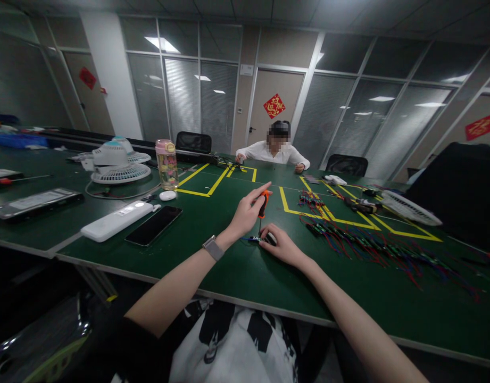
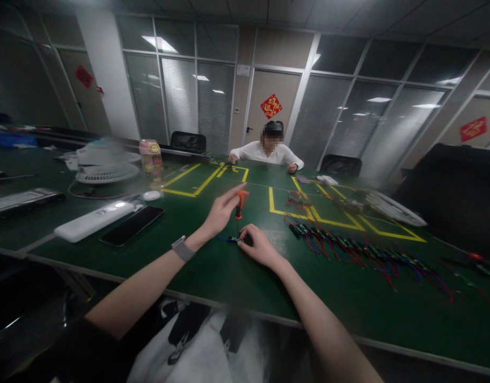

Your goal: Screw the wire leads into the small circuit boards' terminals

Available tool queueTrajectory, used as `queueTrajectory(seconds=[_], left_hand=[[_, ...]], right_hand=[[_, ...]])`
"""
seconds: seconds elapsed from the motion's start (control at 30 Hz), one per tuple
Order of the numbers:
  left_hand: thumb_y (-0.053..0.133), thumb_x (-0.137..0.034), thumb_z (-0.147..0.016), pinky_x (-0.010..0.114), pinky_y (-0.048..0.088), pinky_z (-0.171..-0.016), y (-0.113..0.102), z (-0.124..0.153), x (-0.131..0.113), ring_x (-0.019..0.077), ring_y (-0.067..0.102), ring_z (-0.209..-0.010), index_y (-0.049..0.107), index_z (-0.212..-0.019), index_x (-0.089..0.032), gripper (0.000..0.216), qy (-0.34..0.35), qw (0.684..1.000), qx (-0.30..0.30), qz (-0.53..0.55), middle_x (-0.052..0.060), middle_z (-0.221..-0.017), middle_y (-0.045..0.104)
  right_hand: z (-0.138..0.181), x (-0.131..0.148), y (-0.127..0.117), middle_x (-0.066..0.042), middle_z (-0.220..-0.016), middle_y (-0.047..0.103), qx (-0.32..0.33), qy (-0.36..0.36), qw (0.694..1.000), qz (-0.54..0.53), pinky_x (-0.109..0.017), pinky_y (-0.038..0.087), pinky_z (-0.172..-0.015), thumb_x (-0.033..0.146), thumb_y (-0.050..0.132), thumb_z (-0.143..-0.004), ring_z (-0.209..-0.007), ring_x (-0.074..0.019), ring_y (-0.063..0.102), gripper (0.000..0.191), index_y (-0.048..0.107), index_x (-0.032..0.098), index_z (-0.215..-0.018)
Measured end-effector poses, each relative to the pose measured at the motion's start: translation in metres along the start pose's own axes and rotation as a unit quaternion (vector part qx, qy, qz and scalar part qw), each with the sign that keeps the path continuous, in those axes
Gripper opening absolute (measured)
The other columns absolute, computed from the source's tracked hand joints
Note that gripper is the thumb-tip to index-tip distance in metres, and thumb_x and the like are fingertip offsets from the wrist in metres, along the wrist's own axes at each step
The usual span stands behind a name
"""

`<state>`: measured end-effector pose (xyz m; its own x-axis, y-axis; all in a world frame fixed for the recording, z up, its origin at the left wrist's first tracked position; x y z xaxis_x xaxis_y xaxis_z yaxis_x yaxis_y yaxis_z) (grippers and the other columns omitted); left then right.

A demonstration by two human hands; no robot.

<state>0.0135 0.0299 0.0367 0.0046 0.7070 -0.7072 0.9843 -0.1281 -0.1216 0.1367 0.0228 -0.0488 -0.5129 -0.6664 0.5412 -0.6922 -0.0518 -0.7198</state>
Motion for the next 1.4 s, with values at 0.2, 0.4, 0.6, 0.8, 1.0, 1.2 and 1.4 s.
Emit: queueTrajectory(seconds=[0.2, 0.4, 0.6, 0.8, 1.0, 1.2, 1.4], left_hand=[[0.059, -0.026, -0.084, 0.025, 0.048, -0.081, -0.0032, 0.0003, -0.0017, 0.0139, 0.058, -0.09, 0.063, -0.118, -0.023, 0.035, 0.018, 0.999, -0.029, -0.032, 0.005, -0.102, 0.06], [0.045, -0.02, -0.091, 0.026, 0.047, -0.088, -0.0017, -0.0005, -0.0014, 0.0149, 0.057, -0.102, 0.056, -0.126, -0.022, 0.037, 0.002, 1.0, -0.01, 0.008, 0.006, -0.113, 0.06], [0.061, -0.023, -0.082, 0.024, 0.049, -0.079, -0.0064, 0.0006, -0.0054, 0.0136, 0.058, -0.087, 0.065, -0.113, -0.021, 0.032, 0.025, 0.997, -0.052, -0.046, 0.005, -0.097, 0.061], [0.046, -0.022, -0.091, 0.026, 0.046, -0.087, -0.0046, 0.0001, -0.0041, 0.0165, 0.059, -0.104, 0.061, -0.12, -0.02, 0.033, 0.011, 0.999, -0.032, 0.004, 0.008, -0.114, 0.064], [0.054, -0.024, -0.086, 0.025, 0.049, -0.08, -0.008, 0.0004, -0.0049, 0.015, 0.061, -0.091, 0.065, -0.115, -0.019, 0.031, 0.005, 0.998, -0.058, -0.015, 0.007, -0.102, 0.065], [0.046, -0.023, -0.09, 0.025, 0.049, -0.081, -0.0066, -0.0005, -0.0024, 0.015, 0.06, -0.095, 0.06, -0.122, -0.019, 0.035, -0.014, 0.999, -0.044, -0.01, 0.006, -0.107, 0.064], [0.052, -0.025, -0.088, 0.025, 0.05, -0.08, -0.0064, 0.0001, -0.0016, 0.0153, 0.06, -0.093, 0.063, -0.118, -0.02, 0.032, 0.002, 0.999, -0.047, -0.014, 0.007, -0.106, 0.064]], right_hand=[[-0.0003, 0.0008, -0.0007, -0.005, -0.093, 0.058, -0.001, 0.0, 1.0, 0.0, -0.037, 0.044, -0.084, 0.02, 0.059, -0.079, -0.089, -0.0204, 0.056, 0.008, 0.051, 0.02, -0.079], [-0.0001, 0.0011, -0.0006, -0.005, -0.093, 0.058, -0.001, 0.0, 1.0, -0.005, -0.037, 0.044, -0.084, 0.019, 0.059, -0.079, -0.089, -0.0199, 0.056, 0.008, 0.051, 0.02, -0.079], [-0.0001, 0.0007, -0.0001, -0.005, -0.092, 0.059, -0.002, -0.007, 1.0, 0.0, -0.036, 0.044, -0.083, 0.018, 0.059, -0.078, -0.088, -0.0199, 0.056, 0.009, 0.051, 0.02, -0.078], [0.0, 0.0001, -0.0003, -0.005, -0.092, 0.059, -0.005, -0.009, 1.0, -0.003, -0.036, 0.044, -0.084, 0.019, 0.06, -0.079, -0.089, -0.0197, 0.056, 0.008, 0.051, 0.02, -0.079], [0.0003, 0.0022, -0.0015, -0.006, -0.094, 0.059, -0.003, -0.002, 1.0, -0.002, -0.037, 0.044, -0.085, 0.02, 0.059, -0.079, -0.089, -0.0201, 0.056, 0.008, 0.051, 0.02, -0.079], [0.0004, 0.0026, -0.0018, -0.006, -0.094, 0.059, -0.002, 0.0, 1.0, -0.002, -0.037, 0.044, -0.084, 0.019, 0.059, -0.078, -0.089, -0.0204, 0.056, 0.007, 0.052, 0.019, -0.08], [0.0005, 0.0033, -0.0021, -0.005, -0.094, 0.059, -0.006, -0.001, 1.0, -0.009, -0.037, 0.044, -0.084, 0.019, 0.059, -0.078, -0.088, -0.0196, 0.056, 0.007, 0.052, 0.02, -0.08]])
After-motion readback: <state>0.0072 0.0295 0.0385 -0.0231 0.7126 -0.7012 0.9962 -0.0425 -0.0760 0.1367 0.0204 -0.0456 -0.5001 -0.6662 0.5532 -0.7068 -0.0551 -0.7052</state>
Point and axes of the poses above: each hand's wrist, its own z-axis away from the middle knuckle, its own y-axis out of the palm, x = y × z, the point moved 6 cm from there along -z, towards the middle knuckle
